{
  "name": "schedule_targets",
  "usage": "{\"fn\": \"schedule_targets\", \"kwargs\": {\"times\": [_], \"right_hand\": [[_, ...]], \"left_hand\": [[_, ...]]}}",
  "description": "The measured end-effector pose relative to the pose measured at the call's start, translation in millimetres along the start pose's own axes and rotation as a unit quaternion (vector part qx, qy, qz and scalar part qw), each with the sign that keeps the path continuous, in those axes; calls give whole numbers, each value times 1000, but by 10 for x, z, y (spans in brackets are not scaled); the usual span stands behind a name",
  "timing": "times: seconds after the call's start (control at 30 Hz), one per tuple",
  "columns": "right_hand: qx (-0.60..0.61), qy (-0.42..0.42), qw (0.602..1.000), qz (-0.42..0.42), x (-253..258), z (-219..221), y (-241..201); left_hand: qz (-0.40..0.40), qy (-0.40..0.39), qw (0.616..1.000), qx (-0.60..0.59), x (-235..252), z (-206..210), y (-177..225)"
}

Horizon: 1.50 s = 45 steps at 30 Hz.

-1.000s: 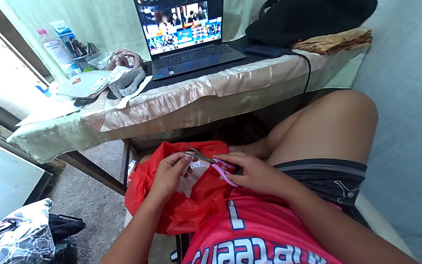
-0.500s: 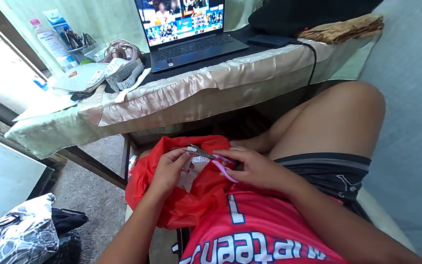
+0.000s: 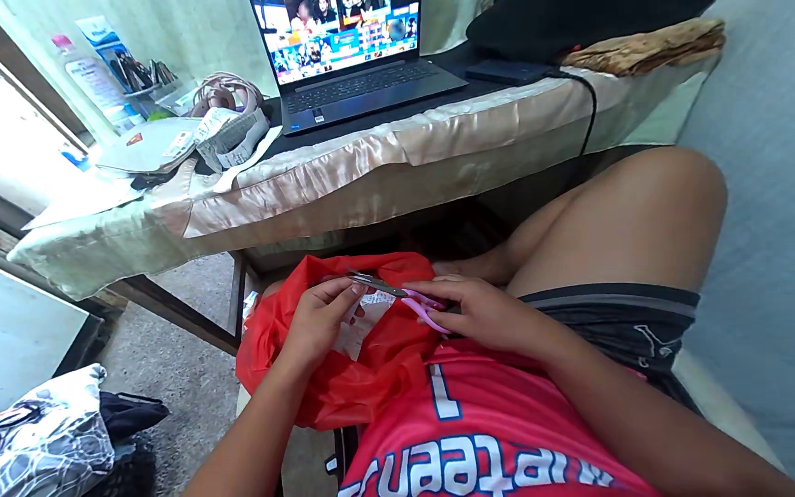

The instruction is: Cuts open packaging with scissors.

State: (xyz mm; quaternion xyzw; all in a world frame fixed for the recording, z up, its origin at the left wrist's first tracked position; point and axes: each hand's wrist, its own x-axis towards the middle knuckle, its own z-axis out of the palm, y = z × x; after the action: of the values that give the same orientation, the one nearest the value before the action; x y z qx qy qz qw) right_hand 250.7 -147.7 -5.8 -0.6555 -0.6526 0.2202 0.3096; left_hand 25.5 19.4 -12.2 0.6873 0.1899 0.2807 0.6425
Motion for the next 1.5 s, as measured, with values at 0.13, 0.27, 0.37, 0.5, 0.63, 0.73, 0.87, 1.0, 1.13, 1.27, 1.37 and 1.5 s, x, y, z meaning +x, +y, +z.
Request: {"fn": "schedule_targets", "kwargs": {"times": [0.13,0.27,0.37,0.5,0.63,0.73,0.87,1.0,1.13,1.27,1.37,1.5], "right_hand": [[-4,4,1000,-1,-2,-4,6],[-5,8,1000,2,-5,-7,0],[0,13,1000,2,-6,-4,8],[-2,4,1000,3,-2,-17,26],[-13,-1,1000,-21,-6,-17,24],[-21,1,1000,-23,-8,-16,22],[-29,-5,1000,-8,-14,-33,4],[-25,-2,1000,-9,-15,-36,5],[-20,7,1000,-8,-13,-37,14],[-17,10,1000,-5,-10,-40,22],[-12,1,1000,-17,-14,-43,23],[-14,1,1000,-22,-16,-38,13]], "left_hand": [[2,-1,1000,3,0,2,1],[-3,1,1000,7,0,2,3],[-7,0,1000,8,2,-1,3],[-10,-2,1000,8,-2,-2,8],[-10,-2,1000,7,4,-12,-10],[-14,-1,1000,7,3,-14,-15],[-15,-1,1000,11,5,-9,-5],[-15,-2,1000,14,3,-6,2],[-16,-4,1000,13,0,-8,-1],[-19,-5,1000,11,-2,-5,1],[-16,-3,1000,10,2,-8,-12],[-17,-3,1000,5,2,-6,-17]]}}
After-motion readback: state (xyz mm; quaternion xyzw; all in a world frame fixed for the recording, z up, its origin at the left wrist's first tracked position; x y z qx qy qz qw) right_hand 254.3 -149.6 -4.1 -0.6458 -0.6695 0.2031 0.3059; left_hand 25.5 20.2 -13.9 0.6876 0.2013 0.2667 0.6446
